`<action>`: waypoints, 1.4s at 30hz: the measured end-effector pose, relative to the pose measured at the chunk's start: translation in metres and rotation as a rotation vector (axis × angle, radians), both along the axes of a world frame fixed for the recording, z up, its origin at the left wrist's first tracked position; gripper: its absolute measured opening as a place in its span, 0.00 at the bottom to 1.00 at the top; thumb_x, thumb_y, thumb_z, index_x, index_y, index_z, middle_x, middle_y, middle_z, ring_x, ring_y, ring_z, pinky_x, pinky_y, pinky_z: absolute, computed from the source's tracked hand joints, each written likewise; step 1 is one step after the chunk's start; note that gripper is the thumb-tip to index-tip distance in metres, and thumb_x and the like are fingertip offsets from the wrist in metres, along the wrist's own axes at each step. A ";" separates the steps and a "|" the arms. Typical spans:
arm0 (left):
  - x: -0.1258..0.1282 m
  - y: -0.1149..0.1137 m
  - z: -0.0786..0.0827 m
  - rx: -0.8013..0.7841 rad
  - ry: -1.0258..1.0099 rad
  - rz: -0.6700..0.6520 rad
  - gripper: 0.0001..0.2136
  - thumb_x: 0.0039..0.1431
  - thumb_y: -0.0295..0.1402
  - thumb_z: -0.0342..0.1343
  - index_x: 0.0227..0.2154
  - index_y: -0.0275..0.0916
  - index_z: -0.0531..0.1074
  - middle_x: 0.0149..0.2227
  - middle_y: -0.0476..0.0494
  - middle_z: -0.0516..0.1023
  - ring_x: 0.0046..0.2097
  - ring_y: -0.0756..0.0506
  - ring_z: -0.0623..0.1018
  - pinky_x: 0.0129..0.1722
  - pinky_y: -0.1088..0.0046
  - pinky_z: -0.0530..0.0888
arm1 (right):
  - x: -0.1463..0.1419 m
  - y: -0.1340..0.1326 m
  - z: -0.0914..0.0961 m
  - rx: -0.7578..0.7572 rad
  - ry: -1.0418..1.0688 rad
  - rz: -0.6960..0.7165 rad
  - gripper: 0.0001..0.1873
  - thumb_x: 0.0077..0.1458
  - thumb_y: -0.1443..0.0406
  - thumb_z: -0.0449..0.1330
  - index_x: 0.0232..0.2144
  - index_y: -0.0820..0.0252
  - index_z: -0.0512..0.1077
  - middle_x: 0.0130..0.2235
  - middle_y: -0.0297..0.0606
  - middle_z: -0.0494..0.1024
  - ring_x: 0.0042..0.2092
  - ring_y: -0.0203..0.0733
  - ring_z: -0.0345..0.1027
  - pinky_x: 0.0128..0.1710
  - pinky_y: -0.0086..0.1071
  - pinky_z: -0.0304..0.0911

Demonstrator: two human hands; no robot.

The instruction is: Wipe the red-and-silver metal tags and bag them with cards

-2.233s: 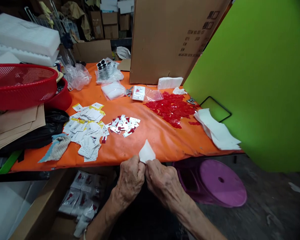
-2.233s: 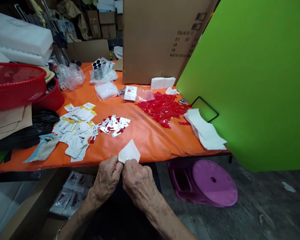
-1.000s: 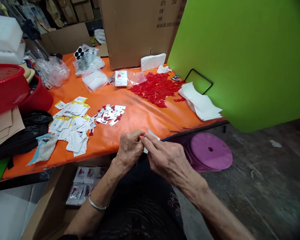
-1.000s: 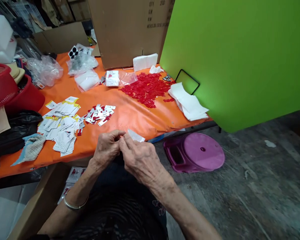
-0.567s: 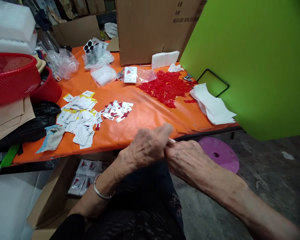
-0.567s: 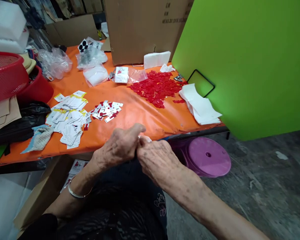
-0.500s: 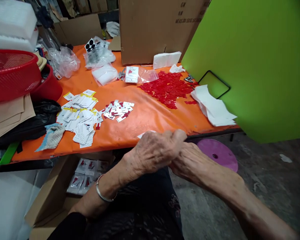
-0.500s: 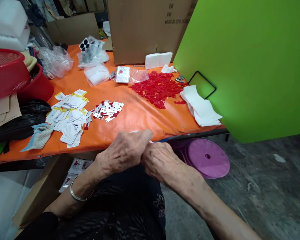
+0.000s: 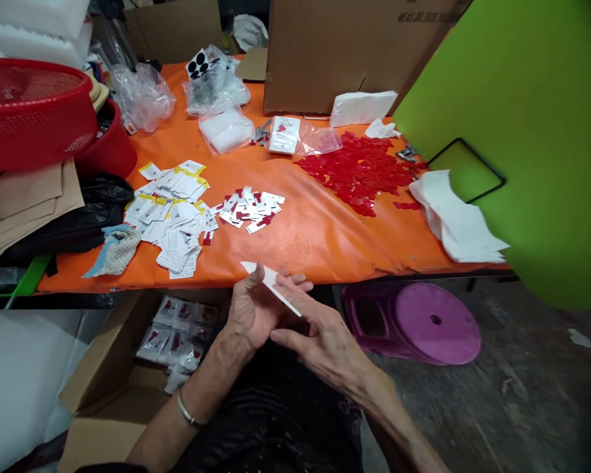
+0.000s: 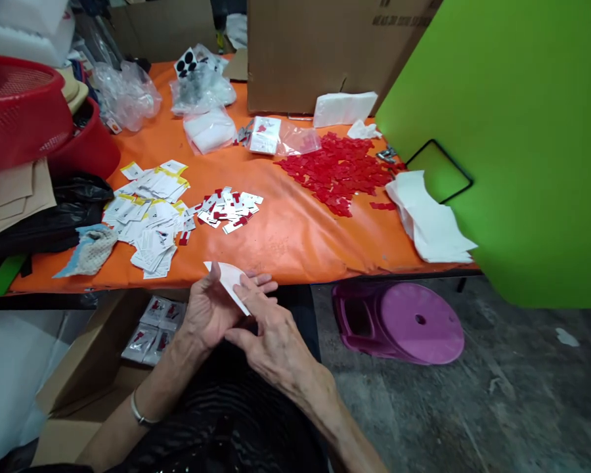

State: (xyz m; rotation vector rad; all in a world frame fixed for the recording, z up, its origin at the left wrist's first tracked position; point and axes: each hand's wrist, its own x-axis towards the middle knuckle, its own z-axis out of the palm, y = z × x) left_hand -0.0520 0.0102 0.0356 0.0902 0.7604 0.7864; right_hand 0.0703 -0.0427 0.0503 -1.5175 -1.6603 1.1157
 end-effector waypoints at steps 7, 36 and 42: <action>-0.024 0.014 -0.004 -0.136 -0.033 0.247 0.10 0.47 0.32 0.51 0.27 0.28 0.72 0.23 0.37 0.76 0.28 0.40 0.77 0.45 0.47 0.69 | -0.038 0.010 -0.008 0.025 -0.299 0.269 0.41 0.46 0.77 0.49 0.62 0.50 0.48 0.64 0.40 0.53 0.55 0.46 0.63 0.53 0.43 0.61; -0.156 -0.013 -0.013 -0.346 0.189 0.823 0.14 0.59 0.34 0.48 0.23 0.30 0.70 0.19 0.45 0.71 0.23 0.48 0.74 0.30 0.65 0.76 | -0.159 0.049 -0.026 0.019 -0.126 0.908 0.36 0.45 0.72 0.54 0.58 0.56 0.57 0.63 0.40 0.56 0.62 0.44 0.50 0.59 0.37 0.52; -0.160 -0.002 -0.025 -0.336 0.189 0.780 0.09 0.57 0.28 0.49 0.24 0.30 0.70 0.19 0.47 0.70 0.19 0.50 0.70 0.22 0.71 0.72 | -0.139 0.047 -0.019 0.023 -0.142 0.877 0.29 0.45 0.72 0.56 0.53 0.55 0.64 0.57 0.39 0.66 0.53 0.43 0.64 0.50 0.33 0.61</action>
